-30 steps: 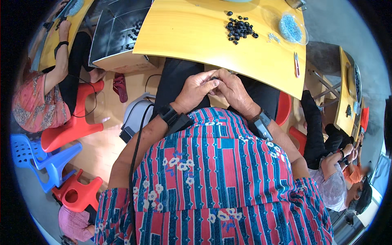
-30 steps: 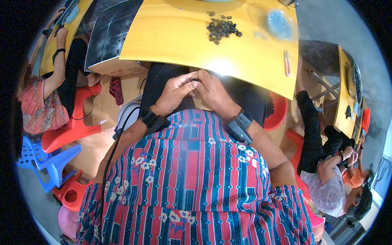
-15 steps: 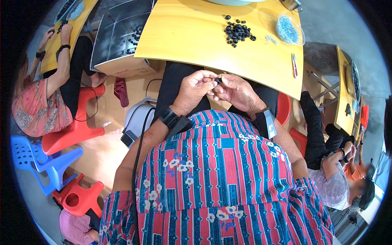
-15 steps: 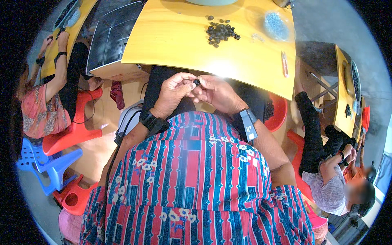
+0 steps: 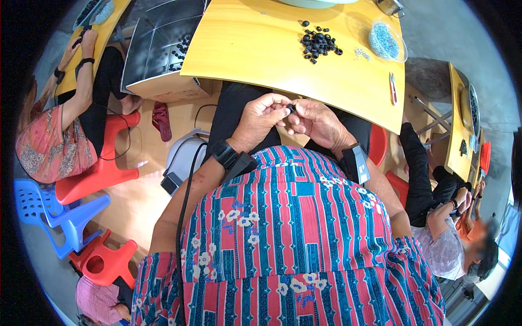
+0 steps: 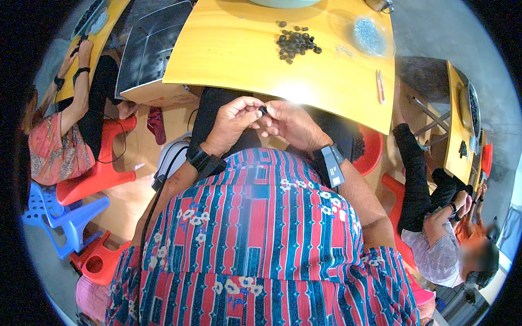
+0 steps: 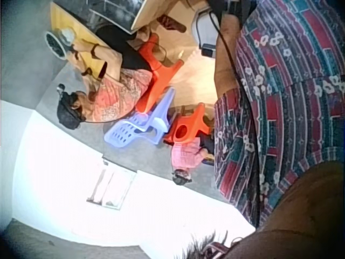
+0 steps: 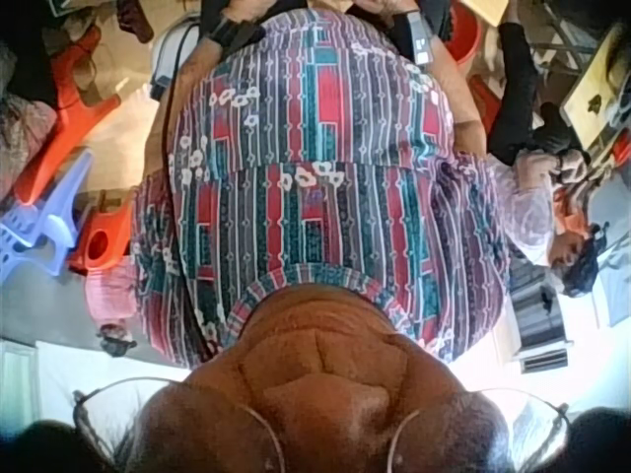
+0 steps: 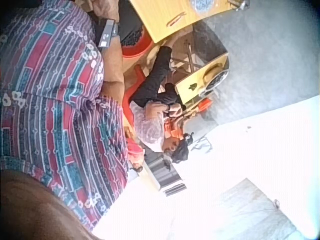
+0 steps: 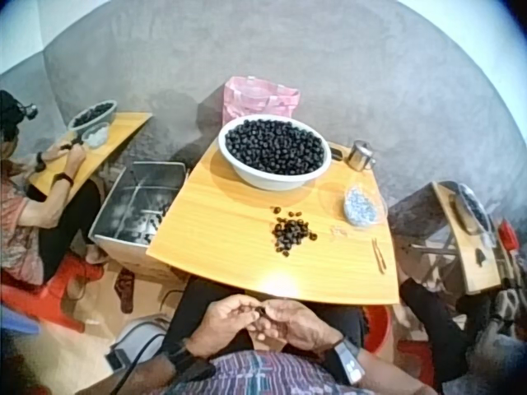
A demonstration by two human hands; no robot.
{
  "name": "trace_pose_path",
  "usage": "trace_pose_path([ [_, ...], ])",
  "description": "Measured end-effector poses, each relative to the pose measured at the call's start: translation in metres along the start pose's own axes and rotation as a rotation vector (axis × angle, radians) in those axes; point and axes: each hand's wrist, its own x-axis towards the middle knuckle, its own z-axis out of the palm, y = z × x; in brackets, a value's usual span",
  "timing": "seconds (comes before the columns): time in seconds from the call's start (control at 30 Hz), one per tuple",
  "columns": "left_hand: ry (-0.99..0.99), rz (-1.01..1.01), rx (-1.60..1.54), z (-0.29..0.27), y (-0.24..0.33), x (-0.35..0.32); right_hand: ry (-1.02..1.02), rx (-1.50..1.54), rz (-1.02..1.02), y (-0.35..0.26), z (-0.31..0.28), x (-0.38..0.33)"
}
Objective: Inspecting and sorting small black plastic or rubber components at a work table.
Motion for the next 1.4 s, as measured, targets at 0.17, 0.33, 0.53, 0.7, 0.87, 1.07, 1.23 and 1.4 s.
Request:
trace_pose_path([
  [0.17,-0.02,-0.024,-0.003,0.0,0.0,0.001,0.05,-0.013,-0.011,0.006,-0.007,0.001],
  [0.33,-0.001,-0.001,0.097,-0.003,-0.004,0.0,0.145,-0.127,0.011,0.002,0.002,-0.002],
  [0.53,0.01,-0.042,-0.058,-0.003,-0.002,-0.001,0.393,-0.363,-0.114,-0.002,0.012,-0.003],
  [0.7,0.014,-0.082,-0.06,-0.003,0.0,-0.002,0.495,-0.493,-0.18,0.003,0.012,0.0],
  [0.87,0.0,-0.08,-0.059,-0.005,-0.002,-0.001,0.501,-0.58,-0.264,0.005,0.014,0.001],
  [1.07,0.004,-0.13,-0.112,-0.005,0.0,-0.002,0.482,-0.469,-0.288,0.006,0.019,0.001],
  [1.23,0.01,-0.141,-0.138,-0.004,0.002,-0.002,0.502,-0.503,-0.296,0.007,0.02,0.002],
  [1.4,0.014,-0.106,-0.13,-0.004,0.003,-0.002,0.489,-0.55,-0.334,0.005,0.021,0.002],
])
